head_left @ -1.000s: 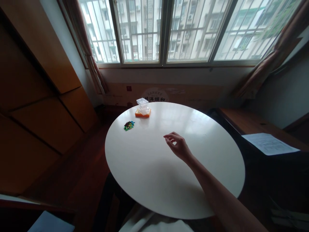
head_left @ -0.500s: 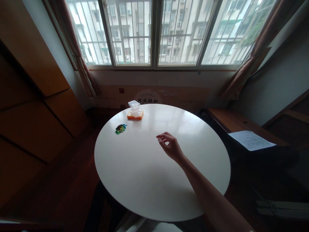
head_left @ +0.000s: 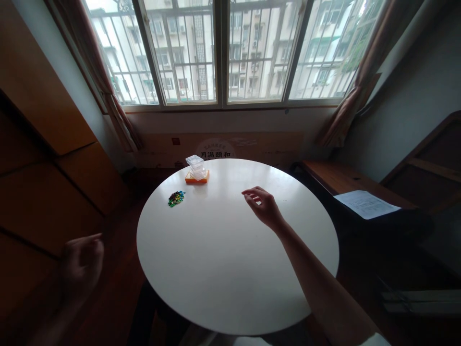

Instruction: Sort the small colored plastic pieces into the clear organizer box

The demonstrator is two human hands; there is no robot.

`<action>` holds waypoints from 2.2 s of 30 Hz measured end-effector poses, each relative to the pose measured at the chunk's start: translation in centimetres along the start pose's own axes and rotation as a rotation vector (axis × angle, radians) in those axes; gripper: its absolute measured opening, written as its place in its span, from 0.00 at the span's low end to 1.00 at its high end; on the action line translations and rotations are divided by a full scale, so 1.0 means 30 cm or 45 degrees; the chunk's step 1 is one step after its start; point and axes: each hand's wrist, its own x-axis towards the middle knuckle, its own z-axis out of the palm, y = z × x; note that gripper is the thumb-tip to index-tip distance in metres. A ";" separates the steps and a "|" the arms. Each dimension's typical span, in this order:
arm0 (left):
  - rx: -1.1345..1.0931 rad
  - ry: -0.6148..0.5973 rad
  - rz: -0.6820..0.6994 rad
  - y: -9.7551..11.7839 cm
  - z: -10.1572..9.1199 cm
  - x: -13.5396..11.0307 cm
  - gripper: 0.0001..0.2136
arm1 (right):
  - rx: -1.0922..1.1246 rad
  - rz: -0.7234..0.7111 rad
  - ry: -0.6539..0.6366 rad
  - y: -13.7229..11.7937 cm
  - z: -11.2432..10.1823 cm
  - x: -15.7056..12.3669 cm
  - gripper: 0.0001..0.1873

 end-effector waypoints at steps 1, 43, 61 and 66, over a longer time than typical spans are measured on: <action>-0.086 -0.041 0.057 0.037 0.073 0.037 0.09 | -0.017 0.008 0.019 0.004 -0.017 0.014 0.13; 0.284 -1.240 0.247 0.369 0.915 0.092 0.35 | -1.161 0.594 -0.639 0.394 0.069 0.056 0.40; 0.264 -1.261 0.221 0.370 0.911 0.099 0.33 | -1.152 0.598 -0.669 0.393 0.064 0.060 0.40; 0.260 -1.271 0.237 0.367 0.912 0.102 0.34 | -1.125 0.586 -0.645 0.410 0.064 0.056 0.41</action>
